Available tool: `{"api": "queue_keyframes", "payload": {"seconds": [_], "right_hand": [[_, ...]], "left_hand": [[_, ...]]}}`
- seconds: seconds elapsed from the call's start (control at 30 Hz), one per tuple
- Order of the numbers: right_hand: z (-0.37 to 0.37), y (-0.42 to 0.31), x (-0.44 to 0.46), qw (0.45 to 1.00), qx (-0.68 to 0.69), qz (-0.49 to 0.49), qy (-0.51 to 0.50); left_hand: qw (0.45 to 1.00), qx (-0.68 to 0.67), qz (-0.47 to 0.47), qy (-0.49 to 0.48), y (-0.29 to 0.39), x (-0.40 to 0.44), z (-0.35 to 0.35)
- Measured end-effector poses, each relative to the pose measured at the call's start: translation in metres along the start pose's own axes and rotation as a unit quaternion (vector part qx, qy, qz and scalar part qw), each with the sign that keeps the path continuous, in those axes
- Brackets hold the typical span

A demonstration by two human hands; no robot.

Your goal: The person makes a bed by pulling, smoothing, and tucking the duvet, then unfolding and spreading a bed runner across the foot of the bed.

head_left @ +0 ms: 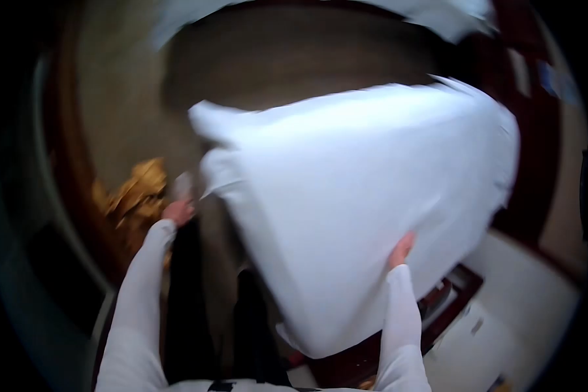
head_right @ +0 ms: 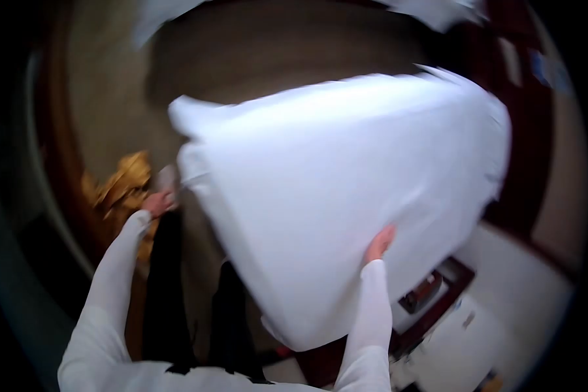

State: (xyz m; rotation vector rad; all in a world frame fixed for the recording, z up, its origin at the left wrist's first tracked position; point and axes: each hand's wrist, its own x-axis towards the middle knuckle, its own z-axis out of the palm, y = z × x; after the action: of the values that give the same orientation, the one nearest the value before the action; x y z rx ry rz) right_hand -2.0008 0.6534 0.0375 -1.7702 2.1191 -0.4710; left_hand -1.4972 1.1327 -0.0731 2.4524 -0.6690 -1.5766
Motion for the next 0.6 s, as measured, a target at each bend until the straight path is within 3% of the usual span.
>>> {"api": "queue_keyframes", "payload": {"seconds": [0.03, 0.07, 0.1, 0.13, 0.17, 0.2, 0.23, 0.27, 0.3, 0.37, 0.43, 0.5, 0.57, 0.6], "right_hand": [[0.026, -0.097, -0.033, 0.989, -0.149, -0.001, 0.026], [0.057, -0.157, -0.059, 0.979, -0.153, -0.129, 0.027], [0.083, -0.216, -0.087, 0.957, -0.142, -0.251, 0.036], [0.102, -0.273, -0.124, 0.944, -0.119, -0.308, 0.004], [0.116, -0.329, -0.163, 0.927, -0.093, -0.364, -0.021], [0.127, -0.360, -0.186, 0.924, -0.093, -0.368, -0.040], [0.136, -0.385, -0.208, 0.830, -0.183, -0.506, -0.146], [0.143, -0.409, -0.225, 0.697, -0.260, -0.622, -0.245], [0.161, -0.430, -0.245, 0.683, -0.182, -0.636, -0.311], [0.177, -0.439, -0.240, 0.678, -0.177, -0.608, -0.373], [0.181, -0.430, -0.231, 0.661, -0.156, -0.636, -0.366], [0.184, -0.427, -0.232, 0.675, -0.159, -0.622, -0.365], [0.185, -0.420, -0.226, 0.672, -0.172, -0.623, -0.362], [0.189, -0.418, -0.225, 0.670, -0.179, -0.620, -0.367]], "left_hand": [[1.000, -0.007, -0.008, -0.012, -0.040, -0.008, 0.013], [0.995, -0.037, -0.082, -0.037, -0.063, -0.015, 0.016], [0.987, -0.126, -0.098, 0.004, -0.091, -0.025, 0.023], [0.979, -0.144, -0.143, 0.031, -0.115, -0.031, 0.028], [0.963, -0.184, -0.196, -0.009, -0.123, -0.036, 0.011], [0.964, -0.184, -0.193, 0.008, -0.147, -0.032, 0.013], [0.964, -0.184, -0.188, 0.022, -0.170, -0.027, 0.019], [0.962, -0.165, -0.216, 0.010, -0.182, -0.019, 0.011], [0.960, -0.145, -0.240, -0.002, -0.190, -0.002, 0.002], [0.957, -0.100, -0.230, 0.143, -0.198, 0.029, -0.002], [0.965, -0.101, -0.224, 0.088, -0.201, 0.061, -0.012], [0.957, -0.123, -0.260, -0.039, -0.178, 0.090, -0.030], [0.915, -0.196, -0.338, -0.101, -0.170, 0.122, -0.010], [0.871, -0.309, -0.379, -0.057, -0.179, 0.141, 0.013]]}}
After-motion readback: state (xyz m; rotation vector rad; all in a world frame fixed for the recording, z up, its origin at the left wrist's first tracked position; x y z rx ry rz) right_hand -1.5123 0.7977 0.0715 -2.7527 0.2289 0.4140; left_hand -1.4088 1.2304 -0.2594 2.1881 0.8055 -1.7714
